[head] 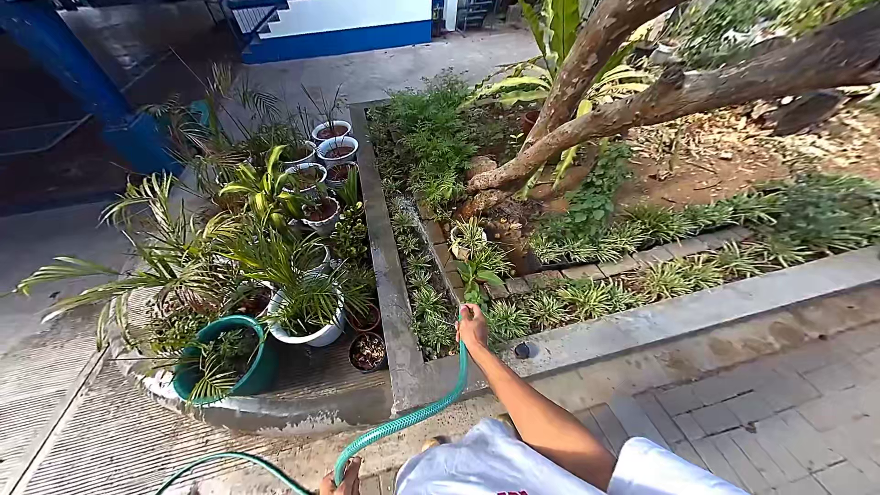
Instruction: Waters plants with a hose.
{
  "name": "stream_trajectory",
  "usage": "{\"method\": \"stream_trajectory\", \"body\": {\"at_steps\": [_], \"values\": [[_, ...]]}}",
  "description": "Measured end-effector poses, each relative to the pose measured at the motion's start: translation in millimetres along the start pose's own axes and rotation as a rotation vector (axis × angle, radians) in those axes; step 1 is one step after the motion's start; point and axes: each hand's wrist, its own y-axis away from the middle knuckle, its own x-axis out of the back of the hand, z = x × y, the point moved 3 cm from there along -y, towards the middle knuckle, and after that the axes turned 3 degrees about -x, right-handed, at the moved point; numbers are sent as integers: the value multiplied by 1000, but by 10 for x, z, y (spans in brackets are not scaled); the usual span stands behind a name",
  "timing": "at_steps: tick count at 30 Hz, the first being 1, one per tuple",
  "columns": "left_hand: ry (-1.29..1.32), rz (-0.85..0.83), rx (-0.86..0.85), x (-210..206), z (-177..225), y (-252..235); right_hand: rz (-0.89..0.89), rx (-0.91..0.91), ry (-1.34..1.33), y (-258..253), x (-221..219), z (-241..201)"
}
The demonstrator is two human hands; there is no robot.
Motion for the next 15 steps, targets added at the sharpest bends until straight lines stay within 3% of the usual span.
{"method": "stream_trajectory", "body": {"at_steps": [15], "values": [[-25, 67, -87, -26, 351, -95, -15, 111, -86, -45, -124, -554]]}}
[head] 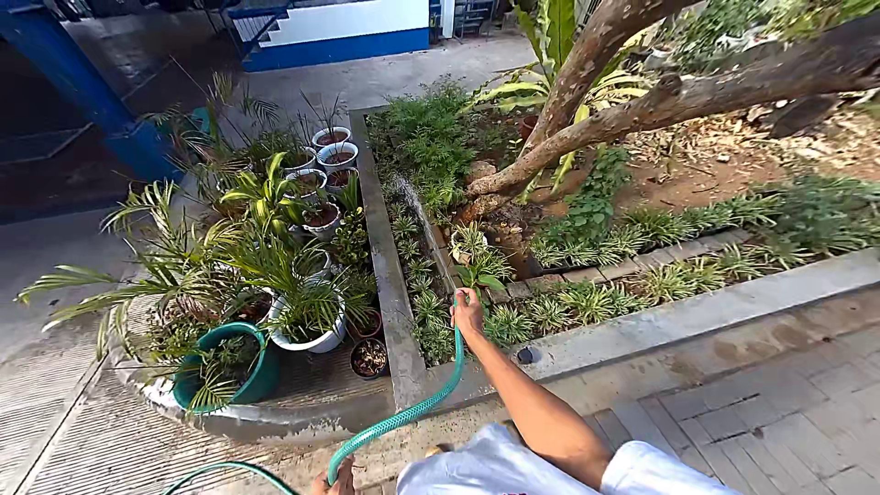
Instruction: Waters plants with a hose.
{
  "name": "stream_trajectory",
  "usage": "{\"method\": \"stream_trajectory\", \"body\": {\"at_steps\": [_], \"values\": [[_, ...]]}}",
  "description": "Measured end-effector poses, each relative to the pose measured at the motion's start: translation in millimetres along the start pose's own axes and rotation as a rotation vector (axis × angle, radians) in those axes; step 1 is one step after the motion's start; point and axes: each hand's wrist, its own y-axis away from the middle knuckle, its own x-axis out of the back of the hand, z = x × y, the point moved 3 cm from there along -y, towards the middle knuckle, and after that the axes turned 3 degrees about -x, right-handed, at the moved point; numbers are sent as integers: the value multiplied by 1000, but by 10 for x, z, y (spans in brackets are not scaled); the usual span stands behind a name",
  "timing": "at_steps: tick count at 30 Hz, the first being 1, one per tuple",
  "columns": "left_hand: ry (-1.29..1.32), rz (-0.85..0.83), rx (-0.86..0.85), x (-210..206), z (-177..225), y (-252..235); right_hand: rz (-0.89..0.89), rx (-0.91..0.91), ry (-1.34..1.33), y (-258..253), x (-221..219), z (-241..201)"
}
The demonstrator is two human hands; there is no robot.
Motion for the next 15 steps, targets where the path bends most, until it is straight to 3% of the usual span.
{"method": "stream_trajectory", "body": {"at_steps": [15], "values": [[-10, 42, -143, -30, 459, 50, -8, 88, -103, -66, -161, -586]]}}
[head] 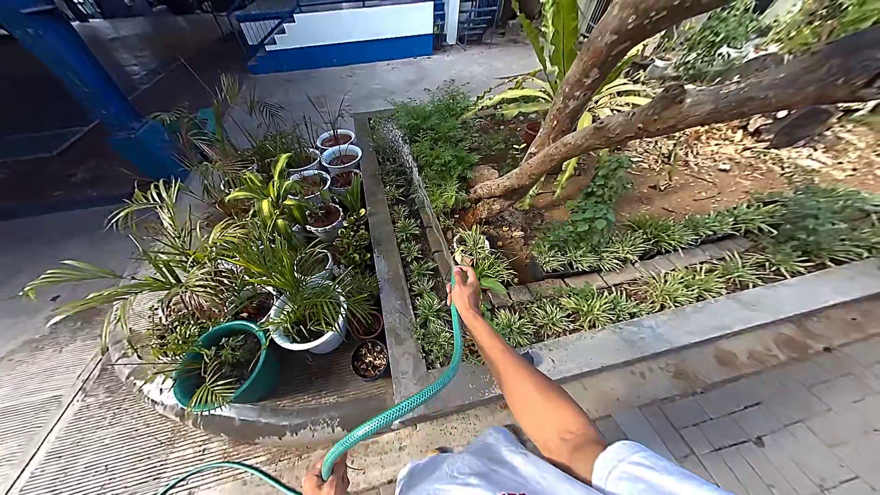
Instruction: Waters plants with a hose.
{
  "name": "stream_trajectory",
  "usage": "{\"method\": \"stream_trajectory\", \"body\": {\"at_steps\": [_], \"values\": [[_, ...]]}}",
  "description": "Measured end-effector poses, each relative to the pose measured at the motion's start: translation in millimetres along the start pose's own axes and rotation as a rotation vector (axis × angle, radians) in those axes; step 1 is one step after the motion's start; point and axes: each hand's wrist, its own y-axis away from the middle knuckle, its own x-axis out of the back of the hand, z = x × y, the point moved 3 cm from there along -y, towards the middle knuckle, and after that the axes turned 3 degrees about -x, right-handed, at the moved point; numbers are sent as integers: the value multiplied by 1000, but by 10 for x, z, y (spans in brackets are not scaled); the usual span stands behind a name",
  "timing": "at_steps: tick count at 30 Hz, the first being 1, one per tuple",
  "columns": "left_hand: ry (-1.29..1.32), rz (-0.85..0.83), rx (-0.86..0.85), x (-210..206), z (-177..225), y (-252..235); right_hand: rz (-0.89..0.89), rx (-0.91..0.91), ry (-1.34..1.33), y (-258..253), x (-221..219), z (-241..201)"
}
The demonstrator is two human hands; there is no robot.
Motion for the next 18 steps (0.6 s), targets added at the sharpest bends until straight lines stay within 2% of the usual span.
{"method": "stream_trajectory", "body": {"at_steps": [11, 18], "values": [[-42, 13, -91, 13, 140, 9, 0, 36, -29, -32, -86, -227], [-64, -3, -118, 44, 72, -5, 2, 41, 0, -64, -120, -142]]}}
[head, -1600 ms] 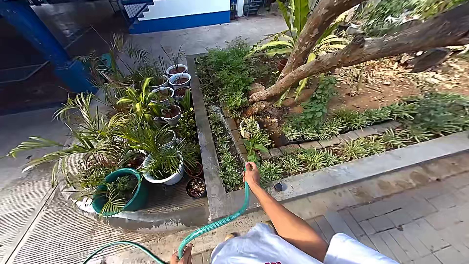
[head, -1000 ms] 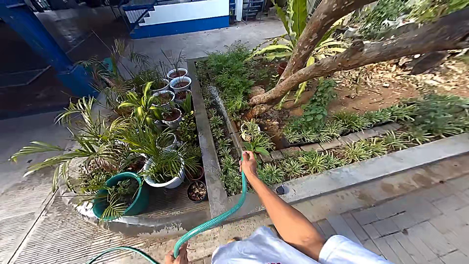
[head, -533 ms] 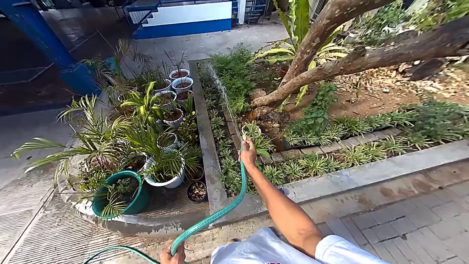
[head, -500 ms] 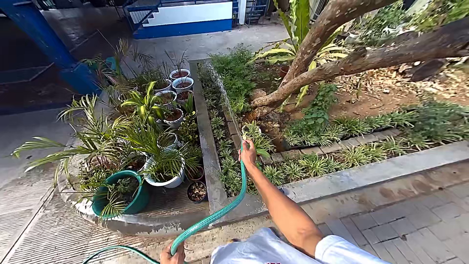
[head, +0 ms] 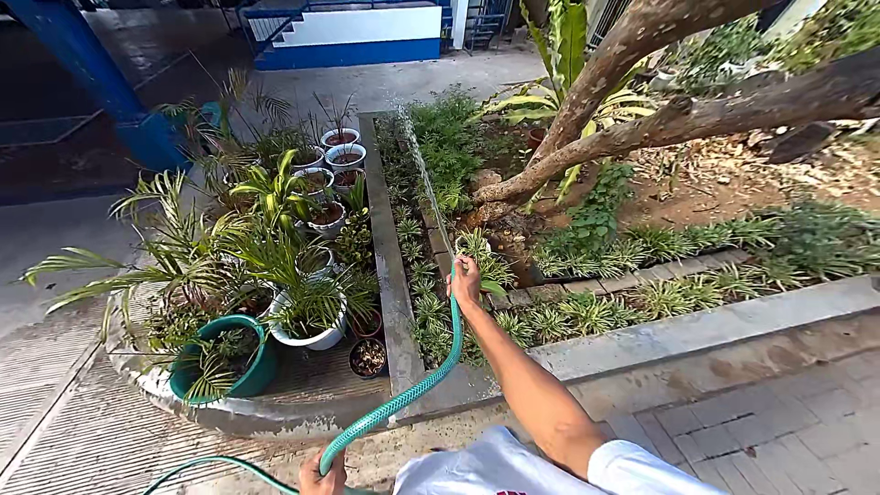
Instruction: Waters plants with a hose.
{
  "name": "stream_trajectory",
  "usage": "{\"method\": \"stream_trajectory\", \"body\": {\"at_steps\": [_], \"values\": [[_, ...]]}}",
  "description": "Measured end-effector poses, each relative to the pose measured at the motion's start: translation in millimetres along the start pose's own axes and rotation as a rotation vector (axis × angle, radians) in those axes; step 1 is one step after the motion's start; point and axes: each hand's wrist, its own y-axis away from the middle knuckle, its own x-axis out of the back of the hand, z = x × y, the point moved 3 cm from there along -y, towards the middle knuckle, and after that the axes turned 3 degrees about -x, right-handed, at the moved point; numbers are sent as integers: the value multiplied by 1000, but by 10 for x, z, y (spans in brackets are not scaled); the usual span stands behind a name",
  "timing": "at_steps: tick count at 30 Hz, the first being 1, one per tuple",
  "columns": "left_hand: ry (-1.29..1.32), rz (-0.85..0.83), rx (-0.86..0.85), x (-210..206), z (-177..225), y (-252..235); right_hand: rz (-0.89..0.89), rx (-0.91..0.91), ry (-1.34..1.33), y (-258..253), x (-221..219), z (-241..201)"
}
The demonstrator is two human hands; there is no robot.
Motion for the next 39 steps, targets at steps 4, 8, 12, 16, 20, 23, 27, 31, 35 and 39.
{"method": "stream_trajectory", "body": {"at_steps": [4, 8, 12, 16, 20, 23, 27, 31, 35, 39], "values": [[-12, 21, 25, 8, -11, 13, 16, -78, 82, 25, 20, 288], [-40, 23, 53, 27, -36, 34, 9, -200, 167, 85, 66, 788], [-58, 27, 55, 51, -71, 54, -6, -306, 227, 254, 134, 1250], [-98, 28, 58, 92, -94, 57, 41, -364, 232, 410, 245, 1390], [-158, 13, 52, 117, -99, 50, 87, -301, 122, 395, 282, 1236], [-146, 7, 55, 96, -95, 34, 58, -319, 139, 383, 297, 1232], [-162, -2, 78, 99, -120, 14, 18, -406, 217, 519, 340, 1356], [-161, 8, 111, 153, -177, 47, 26, -443, 248, 655, 396, 1472], [-181, -54, 126, 214, -243, 30, 62, -500, 208, 948, 544, 1686], [-190, -154, 67, 230, -271, 17, 111, -565, 79, 1280, 837, 1863]]}}
